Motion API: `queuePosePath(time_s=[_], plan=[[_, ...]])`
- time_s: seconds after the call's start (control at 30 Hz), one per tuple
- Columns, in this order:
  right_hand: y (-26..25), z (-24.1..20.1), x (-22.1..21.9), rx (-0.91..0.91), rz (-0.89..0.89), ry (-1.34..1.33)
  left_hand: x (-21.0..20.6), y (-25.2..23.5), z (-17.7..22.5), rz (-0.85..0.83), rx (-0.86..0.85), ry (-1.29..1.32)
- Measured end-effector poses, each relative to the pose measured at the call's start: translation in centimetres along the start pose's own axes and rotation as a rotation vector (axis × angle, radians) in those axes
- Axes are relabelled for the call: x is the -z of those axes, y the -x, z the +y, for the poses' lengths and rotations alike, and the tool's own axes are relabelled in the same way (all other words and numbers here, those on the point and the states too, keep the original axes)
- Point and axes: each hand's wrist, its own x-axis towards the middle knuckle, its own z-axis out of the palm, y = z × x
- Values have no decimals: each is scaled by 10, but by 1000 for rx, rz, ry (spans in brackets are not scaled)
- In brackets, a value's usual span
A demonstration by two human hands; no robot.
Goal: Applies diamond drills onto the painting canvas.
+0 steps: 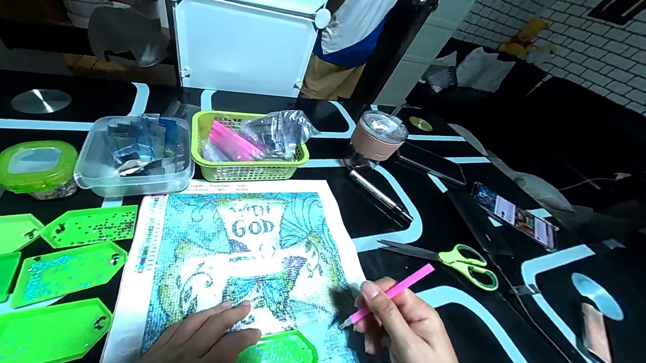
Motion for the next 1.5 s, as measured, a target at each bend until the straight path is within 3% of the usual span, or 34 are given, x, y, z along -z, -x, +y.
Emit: queuePosePath(time_s=[0.17, 0.37, 0.73, 1.0, 1.2, 1.37, 1.5], plan=[[5, 16, 9, 79, 77, 64, 0, 0, 0, -5, 2, 11], [6, 23, 6, 195, 52, 86, 3, 0, 1, -15, -3, 18], [5, 27, 6, 217, 40, 129, 4, 0, 1, -17, 2, -3], [5, 28, 7, 341, 9, 342, 4, 0, 0, -12, -3, 5], [1, 8, 17, 233, -106, 338, 4, 0, 0, -22, 1, 9], [9, -5, -18, 312, -169, 154, 1, 1, 0, -5, 11, -7], [9, 3, -36, 357, -231, 221, 1, 1, 0, 4, 17, 0]])
